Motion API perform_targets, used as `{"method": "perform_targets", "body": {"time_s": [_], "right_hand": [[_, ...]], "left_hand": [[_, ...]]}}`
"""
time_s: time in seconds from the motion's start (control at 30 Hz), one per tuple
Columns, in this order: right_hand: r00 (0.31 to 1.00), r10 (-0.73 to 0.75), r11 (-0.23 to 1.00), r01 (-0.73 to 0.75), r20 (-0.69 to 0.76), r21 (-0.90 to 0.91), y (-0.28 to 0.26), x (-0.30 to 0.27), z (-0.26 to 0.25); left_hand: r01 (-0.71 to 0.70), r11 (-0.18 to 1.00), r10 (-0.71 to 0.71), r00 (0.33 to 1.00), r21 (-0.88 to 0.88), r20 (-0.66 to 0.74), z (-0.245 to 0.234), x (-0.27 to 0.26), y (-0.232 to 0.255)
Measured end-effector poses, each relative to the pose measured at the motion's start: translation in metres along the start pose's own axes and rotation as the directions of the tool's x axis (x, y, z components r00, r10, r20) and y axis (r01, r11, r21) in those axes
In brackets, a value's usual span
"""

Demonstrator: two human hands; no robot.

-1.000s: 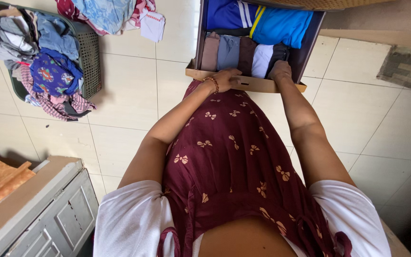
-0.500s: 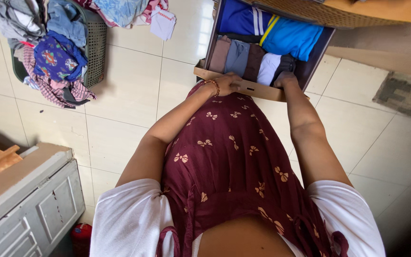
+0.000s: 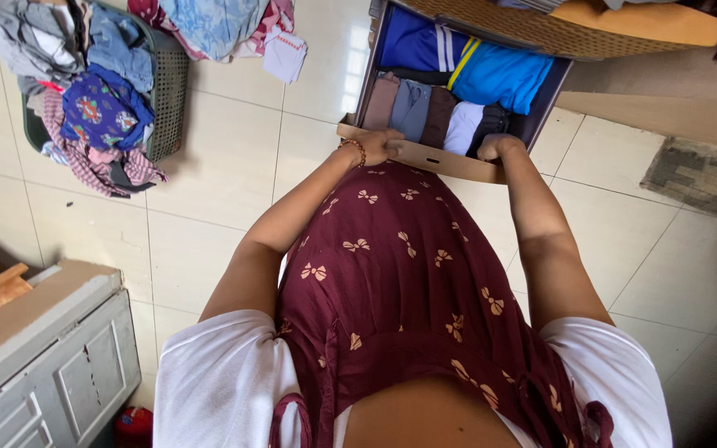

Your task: The person organizes clothes by picking up folded garments from a drawer, inspecting them by hand, and then placing them back into the drawer in a neat row.

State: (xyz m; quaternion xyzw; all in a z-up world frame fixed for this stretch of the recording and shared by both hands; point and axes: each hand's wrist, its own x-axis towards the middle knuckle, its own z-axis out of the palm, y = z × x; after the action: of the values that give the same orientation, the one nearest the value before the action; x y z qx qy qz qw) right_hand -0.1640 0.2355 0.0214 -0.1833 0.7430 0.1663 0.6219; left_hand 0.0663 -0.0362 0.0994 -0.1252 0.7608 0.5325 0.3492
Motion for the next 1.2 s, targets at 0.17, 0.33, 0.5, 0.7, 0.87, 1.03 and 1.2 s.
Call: {"method": "perform_targets", "body": {"time_s": [0.17, 0.33, 0.5, 0.7, 0.87, 1.03, 1.2], "right_hand": [[0.999, -0.024, 1.000, 0.023, 0.030, 0.021, 0.010, -0.006, -0.011], [0.979, -0.191, 0.975, 0.181, -0.069, -0.130, 0.002, -0.018, -0.001], [0.985, -0.103, 0.993, 0.110, -0.140, 0.043, 0.000, -0.024, 0.016], [0.837, 0.054, 0.635, 0.393, -0.545, 0.666, 0.015, -0.049, 0.034], [0.663, 0.188, 0.390, 0.627, -0.725, 0.674, 0.029, -0.089, 0.052], [0.639, 0.317, 0.445, 0.552, -0.701, 0.705, 0.040, -0.141, 0.071], [0.609, 0.395, 0.536, 0.455, -0.688, 0.711, 0.048, -0.160, 0.094]], "left_hand": [[0.043, 0.999, -0.044, 0.998, 0.024, 0.039, -0.004, 0.006, -0.007], [-0.007, 1.000, 0.007, 1.000, 0.007, -0.004, -0.005, 0.017, -0.019], [0.044, 0.999, -0.044, 0.999, -0.013, -0.010, -0.015, 0.007, -0.014], [0.049, 0.997, -0.056, 0.993, -0.064, -0.105, -0.029, -0.009, -0.038], [-0.004, 0.982, -0.041, 0.972, -0.191, -0.230, -0.041, -0.012, -0.071], [0.015, 0.971, -0.089, 0.948, -0.238, -0.304, -0.046, -0.020, -0.096], [-0.014, 0.976, -0.064, 0.935, -0.216, -0.349, -0.043, -0.025, -0.126]]}}
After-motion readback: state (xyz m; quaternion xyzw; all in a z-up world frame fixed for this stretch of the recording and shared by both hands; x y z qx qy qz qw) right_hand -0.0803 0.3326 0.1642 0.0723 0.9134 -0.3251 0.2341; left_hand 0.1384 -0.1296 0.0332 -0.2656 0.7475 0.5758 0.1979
